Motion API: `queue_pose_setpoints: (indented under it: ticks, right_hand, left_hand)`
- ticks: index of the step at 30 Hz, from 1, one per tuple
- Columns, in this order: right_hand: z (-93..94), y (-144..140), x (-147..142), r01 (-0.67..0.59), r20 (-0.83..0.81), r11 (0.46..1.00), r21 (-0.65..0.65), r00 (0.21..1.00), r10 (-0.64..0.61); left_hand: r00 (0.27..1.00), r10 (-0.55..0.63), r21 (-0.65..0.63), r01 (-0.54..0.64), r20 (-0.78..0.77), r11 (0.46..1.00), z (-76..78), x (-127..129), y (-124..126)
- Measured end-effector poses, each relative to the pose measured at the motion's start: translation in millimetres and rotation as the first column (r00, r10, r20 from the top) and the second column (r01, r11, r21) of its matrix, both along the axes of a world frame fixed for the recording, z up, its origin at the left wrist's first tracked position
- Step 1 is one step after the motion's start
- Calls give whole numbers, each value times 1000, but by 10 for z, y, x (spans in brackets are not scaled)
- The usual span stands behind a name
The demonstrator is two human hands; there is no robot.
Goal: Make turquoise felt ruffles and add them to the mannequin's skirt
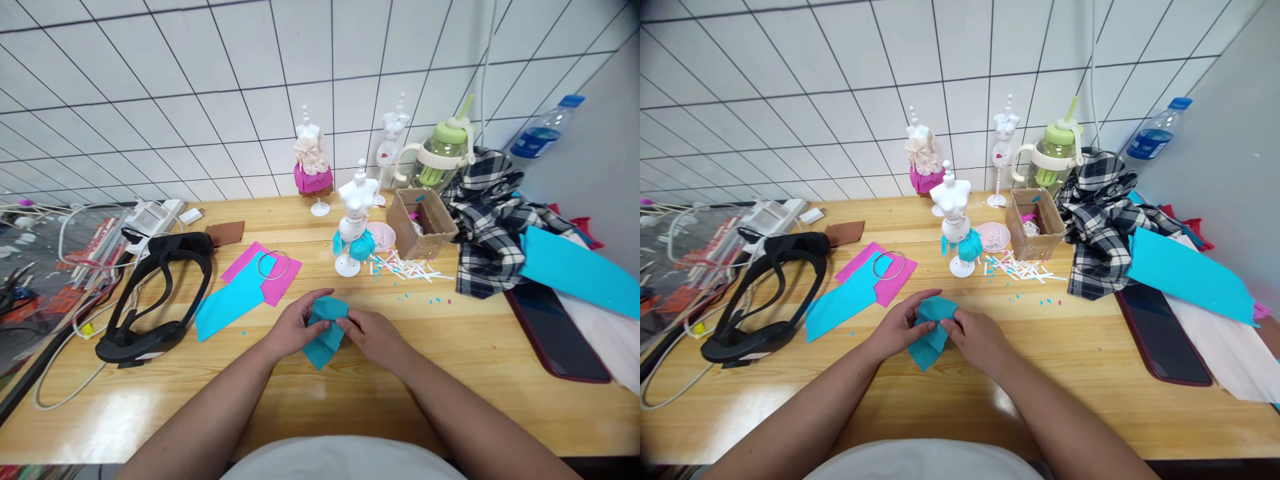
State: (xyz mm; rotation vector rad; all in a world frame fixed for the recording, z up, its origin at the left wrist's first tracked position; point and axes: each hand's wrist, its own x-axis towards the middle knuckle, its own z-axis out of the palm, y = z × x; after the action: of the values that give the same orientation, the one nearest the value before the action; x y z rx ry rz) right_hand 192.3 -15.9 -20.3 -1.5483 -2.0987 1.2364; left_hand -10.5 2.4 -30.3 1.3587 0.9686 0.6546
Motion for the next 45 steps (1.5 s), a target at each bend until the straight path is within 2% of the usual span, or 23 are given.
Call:
queue_pose_setpoints:
  ticks: [15, 33, 45]
  right_hand:
    - [14, -10, -9, 5, 3, 1000, -5, 1000, -5]
    - [15, -3, -69, 5, 33, 1000, 31, 999, -6]
    - [69, -14, -90, 13, 29, 999, 31, 999, -14]
  left_hand:
    - [1000, -3, -3, 3, -8, 1000, 25, 20, -8]
    - [987, -26, 92, 41, -158, 995, -3, 4, -15]
    - [992, -15, 88, 26, -124, 996, 31, 35, -21]
